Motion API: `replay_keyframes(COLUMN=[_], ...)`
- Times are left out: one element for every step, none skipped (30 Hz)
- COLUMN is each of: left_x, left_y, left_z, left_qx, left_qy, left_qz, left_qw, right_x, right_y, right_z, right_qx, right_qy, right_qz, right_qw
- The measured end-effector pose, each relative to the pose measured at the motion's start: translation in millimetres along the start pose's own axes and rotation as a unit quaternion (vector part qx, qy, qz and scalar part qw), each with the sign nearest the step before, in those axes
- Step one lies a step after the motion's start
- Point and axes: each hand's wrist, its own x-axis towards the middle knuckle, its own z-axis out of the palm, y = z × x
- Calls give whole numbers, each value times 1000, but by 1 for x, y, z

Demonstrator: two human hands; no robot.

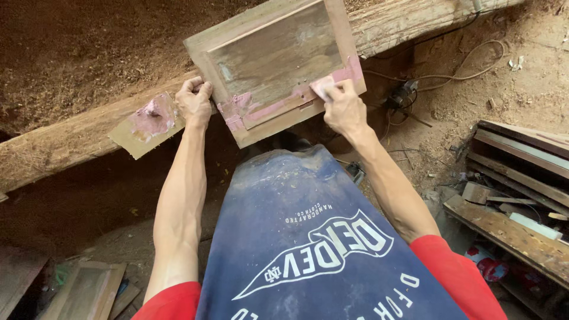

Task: The person sands a rectangular wooden frame using a pink sanding block, focusing on the edges and corners. They repeatedly dip the sanding block into a pink paste on a separate board before continuing to sand the frame. The person moves the frame around the workbench and briefly places it on the floor before resuming the task.

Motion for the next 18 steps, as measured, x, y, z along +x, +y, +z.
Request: replay_keyframes(left_x=[0,-1,2,5,4,3,4,5,6,6,5,6,5,5,5,4,4,3], left_y=[-2,-3,-2,-1,-4,-6,-8,-9,-11,-14,-15,-15,-17,-18,-17,-15,-13,-12], left_z=[-1,-1,1,2,2,2,3,4,2,2,3,4,4,3,3,4,4,3], left_qx=[-12,-24,-39,-32,-23,-14,-18,-22,-25,-21,-17,-14,-14,-14,-15,-10,-3,4], left_qy=[-4,-8,-10,-3,1,5,3,0,0,4,10,16,14,12,11,18,23,29], left_qz=[7,14,23,23,20,17,18,19,21,31,42,52,52,52,52,46,42,37], left_qw=[1000,1000,999,999,1000,1000,1000,1000,999,999,999,998,998,998,998,999,999,999], right_x=[-5,-11,-10,-8,-11,-13,-13,-13,-12,-14,-16,-16,-17,-18,-17,-18,-21,-25], right_y=[-2,-6,-8,-8,-9,-10,-12,-14,-16,-17,-18,-19,-21,-23,-25,-28,-32,-35], right_z=[5,11,13,13,15,18,20,23,25,26,25,24,25,28,31,35,42,48], right_qx=[0,0,-2,1,4,7,14,21,29,29,29,28,44,60,75,68,63,57], right_qy=[-6,-11,-15,-4,5,14,11,7,3,-2,-8,-14,11,37,62,43,24,6], right_qz=[-3,-5,-11,-11,-8,-5,-7,-9,-14,-21,-31,-42,-50,-58,-68,-59,-48,-37], right_qw=[1000,1000,1000,1000,1000,1000,1000,1000,999,999,999,999,998,996,993,995,997,998])
